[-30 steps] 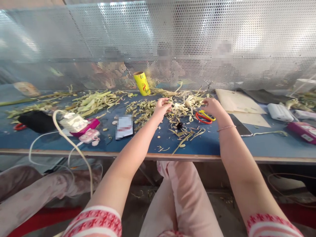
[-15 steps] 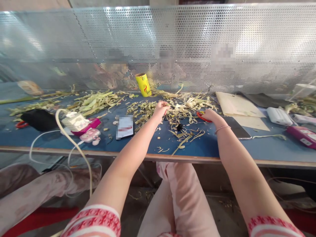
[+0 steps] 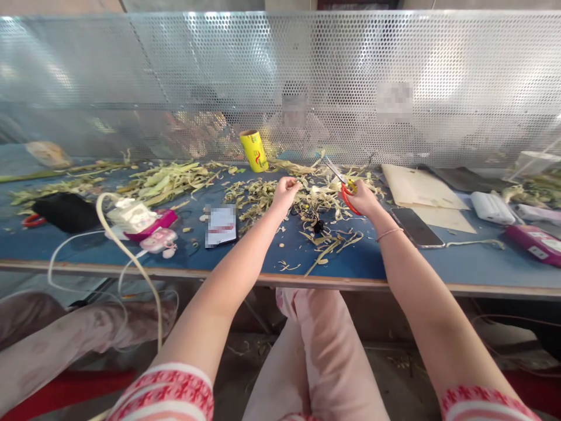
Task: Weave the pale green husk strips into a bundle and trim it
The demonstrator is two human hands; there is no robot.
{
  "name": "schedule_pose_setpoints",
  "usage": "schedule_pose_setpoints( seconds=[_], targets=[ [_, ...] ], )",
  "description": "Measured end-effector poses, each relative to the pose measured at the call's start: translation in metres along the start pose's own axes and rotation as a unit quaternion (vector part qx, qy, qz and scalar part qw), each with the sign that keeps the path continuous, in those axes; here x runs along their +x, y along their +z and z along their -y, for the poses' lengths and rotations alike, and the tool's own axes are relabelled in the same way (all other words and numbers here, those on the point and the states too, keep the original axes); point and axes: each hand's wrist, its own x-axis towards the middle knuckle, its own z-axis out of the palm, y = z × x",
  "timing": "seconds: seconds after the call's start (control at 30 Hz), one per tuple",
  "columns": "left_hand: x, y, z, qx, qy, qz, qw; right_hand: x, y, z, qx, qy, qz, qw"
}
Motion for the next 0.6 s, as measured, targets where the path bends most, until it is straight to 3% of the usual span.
schedule_pose_setpoints(
  seconds=[0.13,0.27,0.6],
  targets=[
    [0.005,0.0,0.007,-0.03,0.026,0.0,0.999,-0.008,0.013,0.013,0.105,-0.074,0.052,0.99],
    [0.007,-0.002,0.008,-0.048,0.067,0.002,0.997,-0.012,0.024,0.018,0.119,-0.129,0.112,0.978],
    [0.015,-0.002,0.019,0.027,0.113,0.014,0.993,-0.015,0.037,0.022,0.106,-0.135,0.147,0.974]
  ],
)
